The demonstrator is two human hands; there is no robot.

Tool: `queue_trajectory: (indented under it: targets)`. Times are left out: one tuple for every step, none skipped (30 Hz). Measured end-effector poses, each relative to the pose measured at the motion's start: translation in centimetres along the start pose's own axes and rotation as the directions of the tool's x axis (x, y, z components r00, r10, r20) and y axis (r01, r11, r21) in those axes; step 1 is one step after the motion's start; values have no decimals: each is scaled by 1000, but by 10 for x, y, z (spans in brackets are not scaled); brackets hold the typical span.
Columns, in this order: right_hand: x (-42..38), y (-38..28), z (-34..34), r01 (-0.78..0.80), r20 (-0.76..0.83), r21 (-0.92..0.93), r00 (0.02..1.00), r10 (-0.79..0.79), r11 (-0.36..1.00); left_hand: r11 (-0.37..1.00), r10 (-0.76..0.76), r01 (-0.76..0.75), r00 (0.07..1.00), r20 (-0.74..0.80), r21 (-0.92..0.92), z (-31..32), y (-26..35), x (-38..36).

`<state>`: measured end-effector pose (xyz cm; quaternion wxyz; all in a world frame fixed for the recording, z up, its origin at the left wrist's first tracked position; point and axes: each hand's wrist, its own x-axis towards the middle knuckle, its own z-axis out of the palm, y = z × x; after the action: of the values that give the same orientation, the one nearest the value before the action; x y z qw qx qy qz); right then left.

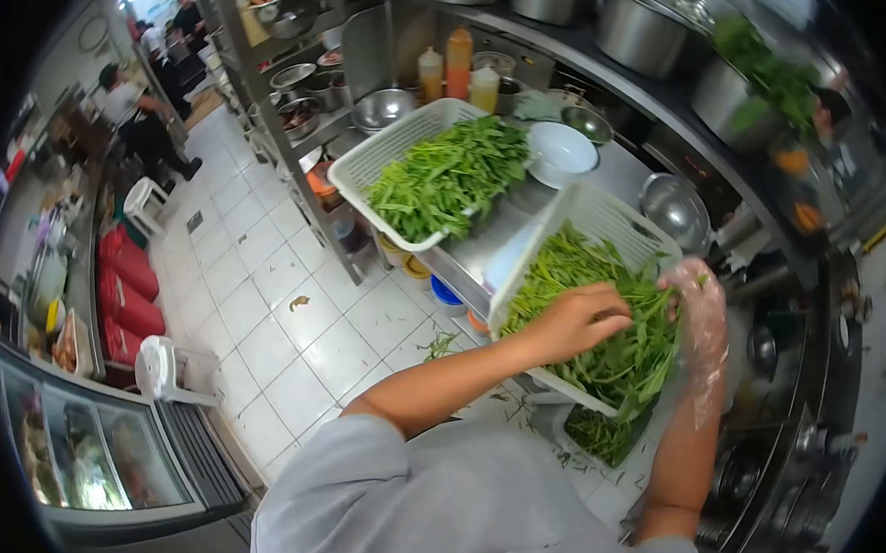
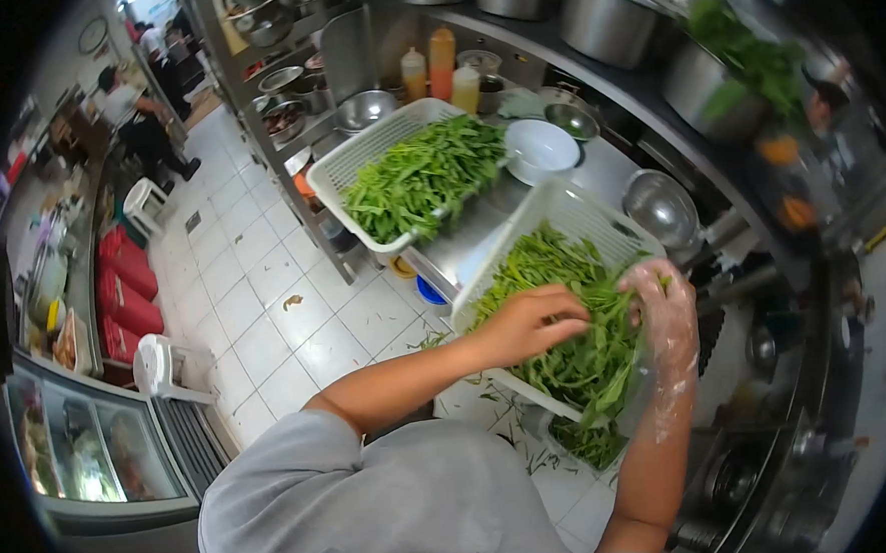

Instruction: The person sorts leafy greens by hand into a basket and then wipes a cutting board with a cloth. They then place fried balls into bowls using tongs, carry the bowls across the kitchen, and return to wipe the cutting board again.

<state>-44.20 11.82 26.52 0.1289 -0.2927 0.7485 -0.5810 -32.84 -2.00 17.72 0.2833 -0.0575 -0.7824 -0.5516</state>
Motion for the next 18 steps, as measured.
queue_trajectory:
  targets:
    - [11, -19, 21, 25, 70, -6, 997, -25, 1000, 1000, -12, 14, 999, -52, 28, -27, -4, -13]
    - [24, -32, 40, 49, 138, -9, 989, -47, 999, 997, -72, 75, 994, -88, 36, -52, -10, -30]
    - [41, -38, 56, 77, 207, -48, 976, -66, 996, 990, -130, 135, 984, -121, 40, -79, -18, -51]
    - [60, -45, 75, 84, 282, -79, 958, -58, 993, 966, -254, 259, 957, -140, 18, -105, -23, -73]
    - [79, -52, 93, 88, 353, -111, 935, -44, 990, 925, -377, 380, 914, -152, -9, -130, -29, -98]
    - [100, -56, 111, 193, 412, -168, 905, -108, 967, 894, -447, 442, 865, -229, -76, -148, -40, -126]
    - [121, -58, 130, 296, 471, -219, 867, -165, 930, 857, -515, 494, 805, -296, -147, -164, -50, -155]
    - [142, -60, 151, 449, 495, -249, 820, -286, 858, 796, -605, 561, 719, -342, -228, -178, -54, -182]
    - [160, -64, 173, 588, 525, -274, 754, -394, 761, 724, -688, 615, 621, -375, -311, -190, -57, -208]
    - [174, -72, 195, 561, 549, -401, 780, -300, 725, 682, -725, 660, 555, -407, -316, -200, -60, -233]
    - [190, -79, 215, 530, 558, -519, 804, -203, 670, 637, -756, 701, 485, -439, -322, -207, -62, -255]
    - [216, -69, 236, 567, 587, -537, 783, -207, 624, 607, -771, 720, 430, -470, -336, -210, -61, -272]
    - [244, -55, 258, 603, 614, -551, 761, -208, 577, 577, -782, 738, 374, -499, -351, -212, -60, -285]
    - [262, -51, 282, 555, 612, -634, 786, -91, 539, 577, -783, 737, 377, -496, -351, -212, -63, -295]
    - [276, -46, 308, 507, 594, -709, 804, 28, 490, 569, -786, 736, 354, -508, -367, -211, -66, -305]
    - [293, -35, 330, 516, 616, -739, 778, 123, 433, 561, -788, 734, 330, -521, -383, -212, -69, -312]
    - [309, -20, 352, 531, 628, -760, 748, 215, 374, 564, -785, 732, 332, -523, -381, -214, -70, -316]
    - [320, 0, 372, 533, 629, -759, 749, 210, 374, 584, -750, 759, 371, -547, -288, -216, -67, -316]
